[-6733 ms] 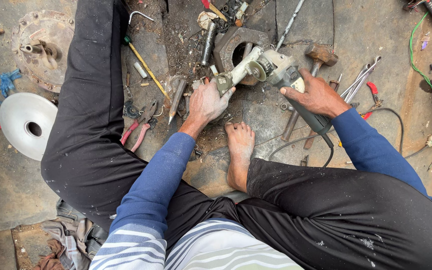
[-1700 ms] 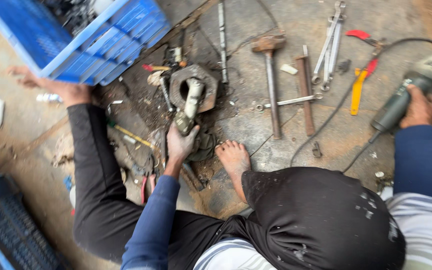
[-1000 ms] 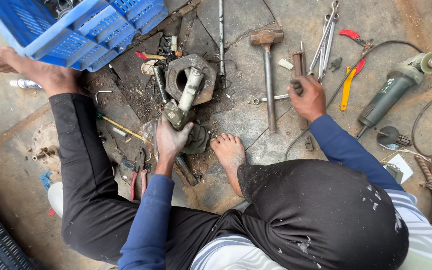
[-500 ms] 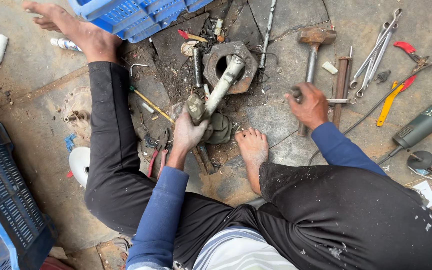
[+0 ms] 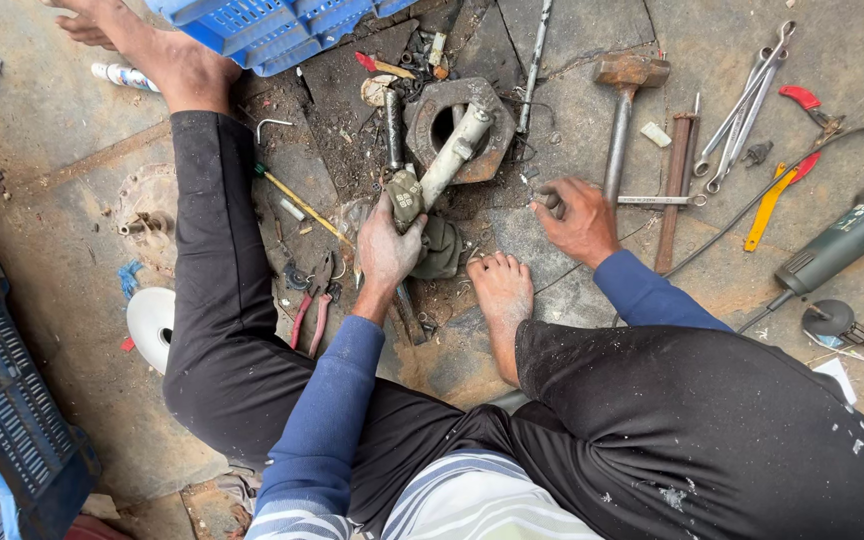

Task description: The person sits on the floor and uses a hammer and chisel to strike a metal part held in a vise. They then use an angle grinder to smooth the surface of the metal part. Finally, they use a hammer and chisel again to further shape the metal part.

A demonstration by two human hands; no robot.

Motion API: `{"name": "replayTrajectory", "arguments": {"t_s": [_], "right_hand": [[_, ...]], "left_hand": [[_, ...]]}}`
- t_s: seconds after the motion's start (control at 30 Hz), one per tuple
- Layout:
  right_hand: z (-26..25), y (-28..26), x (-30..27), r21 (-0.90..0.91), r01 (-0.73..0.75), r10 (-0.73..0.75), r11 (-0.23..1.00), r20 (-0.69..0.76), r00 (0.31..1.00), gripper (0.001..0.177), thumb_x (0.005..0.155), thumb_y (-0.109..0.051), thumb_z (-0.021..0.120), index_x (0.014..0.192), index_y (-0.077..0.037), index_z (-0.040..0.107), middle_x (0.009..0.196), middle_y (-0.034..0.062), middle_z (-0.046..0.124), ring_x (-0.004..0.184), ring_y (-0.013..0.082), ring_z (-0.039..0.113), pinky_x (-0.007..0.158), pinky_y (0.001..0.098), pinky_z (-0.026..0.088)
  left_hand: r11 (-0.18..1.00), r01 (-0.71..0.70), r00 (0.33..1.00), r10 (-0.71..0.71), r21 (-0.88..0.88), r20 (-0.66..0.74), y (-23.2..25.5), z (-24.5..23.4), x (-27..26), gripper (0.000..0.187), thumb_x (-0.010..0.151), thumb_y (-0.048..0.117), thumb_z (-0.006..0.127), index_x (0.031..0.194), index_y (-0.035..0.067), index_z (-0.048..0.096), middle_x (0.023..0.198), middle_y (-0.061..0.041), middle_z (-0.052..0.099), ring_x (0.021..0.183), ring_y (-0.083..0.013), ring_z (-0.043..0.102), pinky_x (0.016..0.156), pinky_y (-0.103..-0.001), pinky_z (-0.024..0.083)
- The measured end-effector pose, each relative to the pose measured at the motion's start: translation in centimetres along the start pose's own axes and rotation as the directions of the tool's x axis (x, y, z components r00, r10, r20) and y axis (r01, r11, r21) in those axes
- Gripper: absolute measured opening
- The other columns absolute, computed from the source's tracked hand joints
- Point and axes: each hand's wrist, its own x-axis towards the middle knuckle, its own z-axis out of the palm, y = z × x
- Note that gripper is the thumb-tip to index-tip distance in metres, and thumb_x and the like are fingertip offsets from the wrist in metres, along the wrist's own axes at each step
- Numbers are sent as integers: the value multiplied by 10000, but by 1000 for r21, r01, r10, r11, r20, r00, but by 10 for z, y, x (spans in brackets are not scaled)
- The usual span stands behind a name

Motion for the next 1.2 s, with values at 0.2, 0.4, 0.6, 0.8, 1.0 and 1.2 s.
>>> {"name": "replayTrajectory", "arguments": {"t_s": [0.2, 0.4, 0.6, 0.8, 1.0, 1.2], "right_hand": [[-4, -17, 2, 20, 23, -23, 1000, -12, 1000, 250, 923, -224, 777, 1055, -30, 690, 840, 64, 656, 650, 159, 630, 616, 340, 539], [-4, -28, 1, 57, 7, -8, 998, 22, 1000, 241, 928, -216, 775, 1046, -27, 684, 863, 65, 657, 660, 146, 638, 602, 325, 544], [-6, -29, 3, 75, 10, -11, 997, 12, 1000, 254, 931, -221, 767, 1067, -23, 686, 872, 63, 659, 665, 132, 641, 602, 314, 551], [-3, -26, 3, 59, -6, 4, 998, 42, 999, 256, 937, -226, 764, 1072, -21, 690, 863, 67, 657, 657, 131, 631, 595, 312, 552], [2, -23, 6, 55, 36, -39, 998, 40, 998, 293, 946, -241, 767, 1111, -14, 685, 864, 67, 661, 650, 130, 626, 595, 305, 555], [4, -27, 6, 79, 20, -23, 997, 44, 999, 280, 947, -247, 757, 1104, -26, 684, 867, 64, 664, 654, 124, 638, 597, 311, 554]], "left_hand": [[996, -80, 986, 84, 35, -142, -3, 3, -11, 603, 798, 242, 817, 1260, -47, 559, 1154, -263, 627, 1091, -423, 618, 947, -499, 481], [998, -53, 991, 50, -28, -125, 1, 4, -12, 505, 804, 227, 814, 1197, -15, 611, 1125, -228, 625, 1075, -426, 620, 942, -499, 484], [998, -55, 989, 52, -18, -136, 3, 1, -10, 519, 780, 240, 831, 1172, -16, 608, 1098, -224, 629, 1068, -427, 620, 937, -500, 482], [993, -75, 987, 61, -87, -151, 0, 2, -14, 534, 755, 218, 841, 1163, -26, 597, 1119, -229, 653, 1081, -424, 634, 950, -488, 494], [993, -47, 993, 35, -109, -110, 1, 1, -14, 489, 772, 202, 822, 1154, -15, 607, 1089, -222, 688, 1047, -396, 675, 932, -484, 514], [993, -25, 996, 14, -118, -87, 3, -2, -15, 485, 773, 203, 819, 1166, -1, 623, 1090, -221, 702, 1041, -385, 690, 922, -479, 524]]}}
